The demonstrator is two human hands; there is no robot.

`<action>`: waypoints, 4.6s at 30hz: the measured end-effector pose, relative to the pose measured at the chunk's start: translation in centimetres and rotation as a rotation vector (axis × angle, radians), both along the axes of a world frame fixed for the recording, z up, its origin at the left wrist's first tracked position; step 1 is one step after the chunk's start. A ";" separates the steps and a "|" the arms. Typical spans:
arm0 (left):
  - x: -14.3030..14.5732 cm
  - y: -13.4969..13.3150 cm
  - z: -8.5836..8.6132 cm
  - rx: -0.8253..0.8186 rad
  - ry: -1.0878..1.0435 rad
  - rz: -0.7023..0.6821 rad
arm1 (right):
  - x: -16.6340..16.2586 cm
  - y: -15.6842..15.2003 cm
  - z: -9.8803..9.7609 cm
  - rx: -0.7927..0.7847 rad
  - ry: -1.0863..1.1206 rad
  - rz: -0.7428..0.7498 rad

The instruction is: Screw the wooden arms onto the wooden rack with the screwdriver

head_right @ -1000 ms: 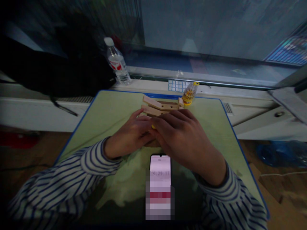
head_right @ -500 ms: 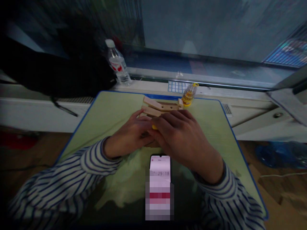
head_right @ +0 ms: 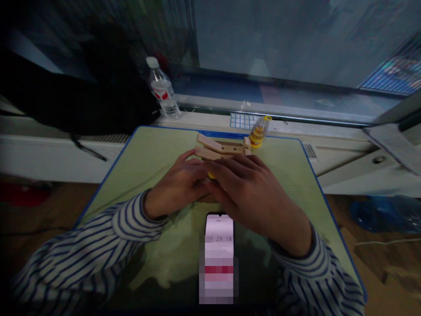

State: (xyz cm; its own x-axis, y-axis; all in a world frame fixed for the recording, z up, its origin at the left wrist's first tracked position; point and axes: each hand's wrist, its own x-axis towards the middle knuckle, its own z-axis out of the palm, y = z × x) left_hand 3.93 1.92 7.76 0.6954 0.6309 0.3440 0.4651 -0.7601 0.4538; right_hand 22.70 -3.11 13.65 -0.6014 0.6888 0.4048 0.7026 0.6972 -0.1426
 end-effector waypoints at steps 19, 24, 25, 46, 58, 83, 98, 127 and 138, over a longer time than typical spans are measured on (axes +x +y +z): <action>0.0 0.3 -0.2 0.028 -0.017 -0.066 | -0.1 0.4 -0.3 0.055 -0.011 -0.025; -0.1 0.3 -0.2 -0.006 -0.003 -0.081 | -0.3 0.5 -0.4 0.050 -0.010 -0.037; -0.1 0.3 -0.2 -0.010 0.003 -0.086 | -0.3 0.5 -0.4 0.047 -0.011 -0.038; 0.3 -0.3 -0.3 0.020 -0.002 0.038 | -0.1 0.7 -0.5 0.041 0.019 -0.035; 0.2 -0.2 -0.5 0.027 -0.031 -0.012 | 0.0 0.4 -0.1 0.029 0.001 -0.023; 0.2 0.0 -0.7 -0.008 -0.045 0.012 | -0.4 0.7 -0.8 0.098 -0.032 -0.107; 0.1 0.1 -0.7 0.023 -0.016 0.004 | 0.0 0.0 0.0 -0.018 0.003 -0.001; -1.9 2.1 0.7 0.058 0.020 -0.048 | 0.9 0.8 -0.7 -0.009 -0.020 -0.070; -3.4 2.6 1.6 0.090 0.120 -0.280 | 2.1 0.4 -0.1 -0.098 0.002 0.024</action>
State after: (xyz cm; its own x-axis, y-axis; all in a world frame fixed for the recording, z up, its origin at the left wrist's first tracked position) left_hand 0.51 4.48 9.33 0.8767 0.3800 0.2948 0.2783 -0.9007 0.3336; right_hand 24.83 -2.68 13.52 -0.6177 0.7105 0.3372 0.6852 0.6967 -0.2127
